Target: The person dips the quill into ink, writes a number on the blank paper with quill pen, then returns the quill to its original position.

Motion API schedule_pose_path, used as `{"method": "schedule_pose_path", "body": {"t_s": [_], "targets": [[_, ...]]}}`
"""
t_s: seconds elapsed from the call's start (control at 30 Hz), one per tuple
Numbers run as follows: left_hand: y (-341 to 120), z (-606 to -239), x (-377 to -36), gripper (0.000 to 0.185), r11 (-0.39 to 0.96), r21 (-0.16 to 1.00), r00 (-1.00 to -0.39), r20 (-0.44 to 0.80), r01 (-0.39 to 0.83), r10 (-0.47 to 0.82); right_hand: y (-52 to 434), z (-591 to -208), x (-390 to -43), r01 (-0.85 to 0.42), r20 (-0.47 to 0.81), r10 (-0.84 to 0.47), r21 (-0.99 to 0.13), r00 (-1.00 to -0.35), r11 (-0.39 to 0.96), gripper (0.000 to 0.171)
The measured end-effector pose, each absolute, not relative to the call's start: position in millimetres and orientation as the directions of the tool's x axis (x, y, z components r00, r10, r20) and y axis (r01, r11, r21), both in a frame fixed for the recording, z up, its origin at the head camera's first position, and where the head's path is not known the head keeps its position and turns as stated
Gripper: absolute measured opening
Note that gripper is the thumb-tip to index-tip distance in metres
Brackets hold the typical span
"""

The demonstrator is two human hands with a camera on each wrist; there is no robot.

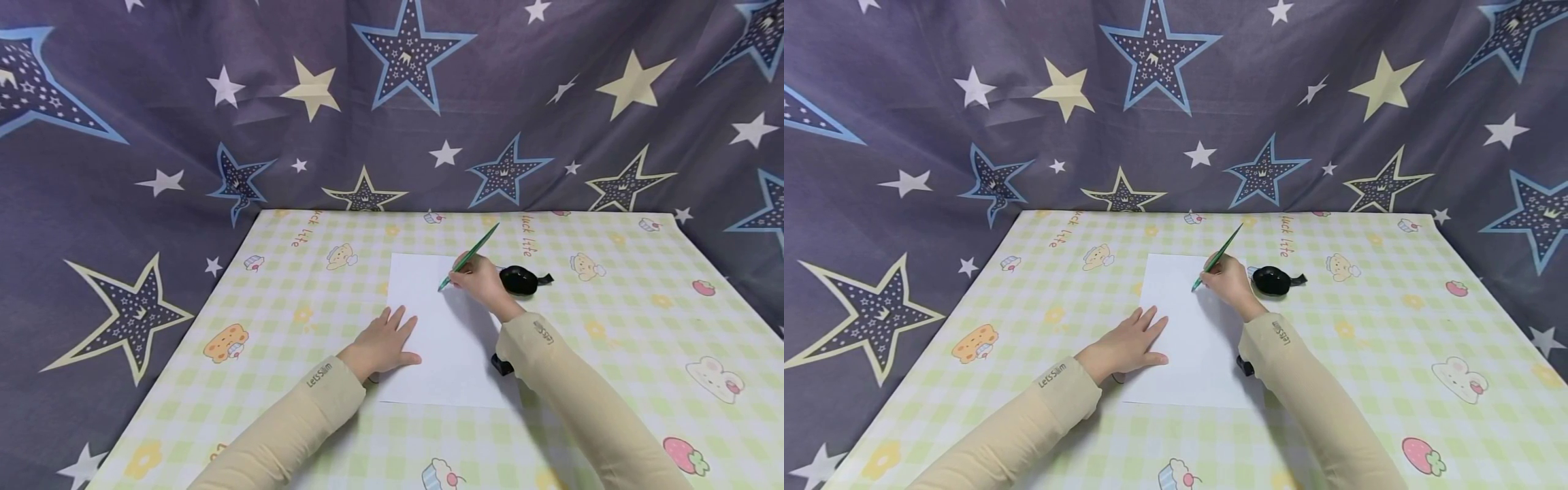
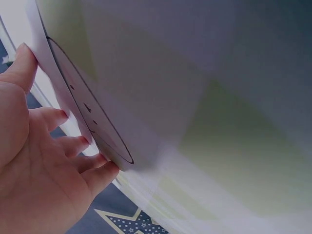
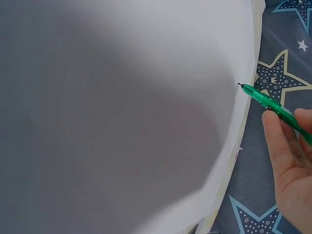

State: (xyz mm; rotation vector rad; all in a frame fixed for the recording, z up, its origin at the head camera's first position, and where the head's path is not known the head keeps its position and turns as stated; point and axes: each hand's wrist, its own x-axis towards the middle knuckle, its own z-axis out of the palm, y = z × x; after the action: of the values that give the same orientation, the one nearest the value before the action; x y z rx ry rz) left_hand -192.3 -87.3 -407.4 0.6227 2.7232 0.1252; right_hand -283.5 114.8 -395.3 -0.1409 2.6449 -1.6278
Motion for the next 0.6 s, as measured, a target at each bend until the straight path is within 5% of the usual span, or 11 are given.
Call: {"method": "schedule_pose_path", "body": {"t_s": [0.6], "targets": [[-86.7,-406.7,-192.3,0.077,0.9,0.159,-0.843,-0.315,0.407,0.437,116.9,-395.4,-278.0,-0.079,0.028,-0.116,-0.883,-0.993,0.462,0.008]]}}
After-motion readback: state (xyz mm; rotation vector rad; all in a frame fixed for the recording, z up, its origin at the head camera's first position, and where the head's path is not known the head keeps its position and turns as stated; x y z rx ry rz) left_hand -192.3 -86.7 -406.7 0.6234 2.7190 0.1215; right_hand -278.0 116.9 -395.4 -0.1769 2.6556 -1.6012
